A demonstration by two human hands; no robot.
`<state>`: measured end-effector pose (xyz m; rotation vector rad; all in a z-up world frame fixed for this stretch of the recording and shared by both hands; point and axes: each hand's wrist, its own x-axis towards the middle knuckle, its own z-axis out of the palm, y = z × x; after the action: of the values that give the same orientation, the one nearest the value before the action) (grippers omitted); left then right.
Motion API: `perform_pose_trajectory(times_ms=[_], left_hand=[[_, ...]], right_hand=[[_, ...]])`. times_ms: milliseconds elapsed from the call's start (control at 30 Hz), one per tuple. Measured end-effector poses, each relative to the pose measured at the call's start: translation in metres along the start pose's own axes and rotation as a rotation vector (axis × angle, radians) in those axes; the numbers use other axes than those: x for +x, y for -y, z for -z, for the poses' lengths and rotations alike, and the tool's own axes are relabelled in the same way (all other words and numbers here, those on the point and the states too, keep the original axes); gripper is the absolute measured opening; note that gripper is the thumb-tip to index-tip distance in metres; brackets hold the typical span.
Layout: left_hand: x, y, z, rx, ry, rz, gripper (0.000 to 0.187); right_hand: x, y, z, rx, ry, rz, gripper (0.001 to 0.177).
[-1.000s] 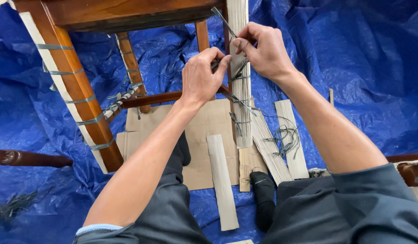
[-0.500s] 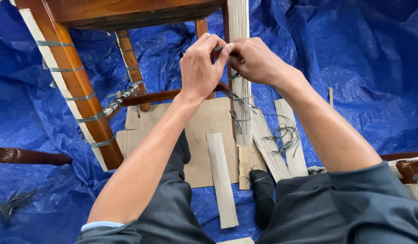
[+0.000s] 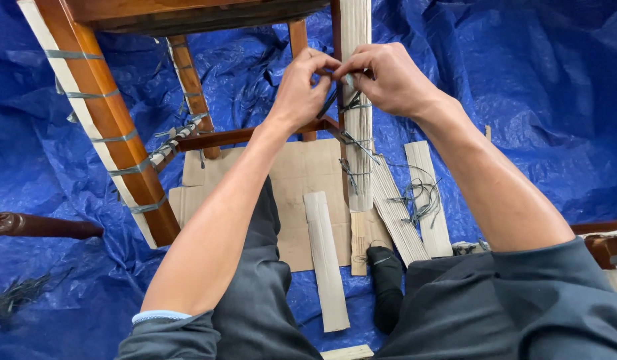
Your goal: Securing cardboard padding to the legs and frame of a wooden chair using string to prepare it for shipping or transport.
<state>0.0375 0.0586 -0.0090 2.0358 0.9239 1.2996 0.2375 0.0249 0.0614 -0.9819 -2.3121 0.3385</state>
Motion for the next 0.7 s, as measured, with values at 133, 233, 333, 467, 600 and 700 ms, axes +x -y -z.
perform_pose_trajectory(times_ms=[133,233,333,467,600,700], left_hand=[[0.001,0.009,-0.005,0.130,0.007,-0.021,0.009],[0.003,0.020,-0.013,0.140,-0.039,0.110,0.021],[0.006,0.024,-0.017,0.103,-0.081,0.217,0.031],[0.007,-0.004,-0.016,-0.410,0.033,0.789,0.053],[0.004,0.009,-0.034,-0.687,-0.092,0.828,0.038],[0.001,0.000,-0.034,-0.602,-0.170,0.809,0.031]], right_hand=[[-0.001,-0.001,-0.001,-0.126,-0.029,0.109,0.014],[-0.006,-0.003,-0.011,-0.311,-0.079,0.198,0.013],[-0.011,-0.004,-0.018,-0.411,-0.110,0.210,0.016],[-0.017,0.001,-0.017,-0.385,-0.164,0.232,0.018],[-0.018,0.007,-0.011,-0.349,-0.234,0.290,0.021],[-0.022,0.014,-0.010,-0.344,-0.277,0.299,0.017]])
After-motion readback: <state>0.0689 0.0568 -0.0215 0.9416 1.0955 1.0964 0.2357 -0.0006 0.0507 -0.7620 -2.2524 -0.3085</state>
